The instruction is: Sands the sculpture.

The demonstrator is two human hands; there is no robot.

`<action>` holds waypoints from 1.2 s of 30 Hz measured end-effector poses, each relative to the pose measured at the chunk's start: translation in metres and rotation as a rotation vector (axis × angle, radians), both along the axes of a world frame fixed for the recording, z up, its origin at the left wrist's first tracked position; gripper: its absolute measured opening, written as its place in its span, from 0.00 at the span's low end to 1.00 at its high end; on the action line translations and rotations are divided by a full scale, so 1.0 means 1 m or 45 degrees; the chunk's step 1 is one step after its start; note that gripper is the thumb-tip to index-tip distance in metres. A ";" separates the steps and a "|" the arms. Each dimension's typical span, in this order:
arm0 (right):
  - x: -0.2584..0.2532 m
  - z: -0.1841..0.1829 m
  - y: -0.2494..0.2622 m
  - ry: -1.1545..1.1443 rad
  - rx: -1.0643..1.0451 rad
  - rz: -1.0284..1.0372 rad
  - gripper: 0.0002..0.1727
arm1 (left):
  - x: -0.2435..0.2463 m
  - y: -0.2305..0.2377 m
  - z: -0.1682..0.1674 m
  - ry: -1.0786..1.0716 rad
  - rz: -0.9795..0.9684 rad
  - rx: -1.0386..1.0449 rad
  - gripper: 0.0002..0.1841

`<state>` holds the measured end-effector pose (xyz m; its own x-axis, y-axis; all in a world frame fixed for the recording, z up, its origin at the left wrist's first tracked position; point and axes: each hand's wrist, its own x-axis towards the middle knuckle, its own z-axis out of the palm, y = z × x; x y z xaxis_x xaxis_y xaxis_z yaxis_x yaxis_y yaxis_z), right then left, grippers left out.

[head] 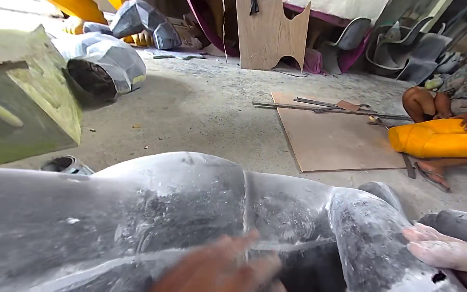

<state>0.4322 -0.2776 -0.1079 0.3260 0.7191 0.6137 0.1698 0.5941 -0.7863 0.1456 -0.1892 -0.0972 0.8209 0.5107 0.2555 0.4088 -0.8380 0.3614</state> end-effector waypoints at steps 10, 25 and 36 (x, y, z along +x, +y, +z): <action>-0.010 0.007 -0.019 -0.472 -0.077 -0.516 0.32 | -0.013 0.059 0.031 0.385 0.671 0.568 0.39; -0.059 0.024 -0.077 -0.909 -0.008 -1.061 0.32 | -0.146 0.014 0.112 0.683 1.140 0.243 0.58; -0.146 -0.054 -0.102 -0.740 -0.763 -0.495 0.40 | -0.142 0.030 0.123 0.998 1.047 0.433 0.52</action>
<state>0.2862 -0.3797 -0.1616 0.3681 0.8741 0.3170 0.7368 -0.0663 -0.6728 0.0038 -0.1593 0.0257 0.2708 0.9611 0.0537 0.8803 -0.2247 -0.4179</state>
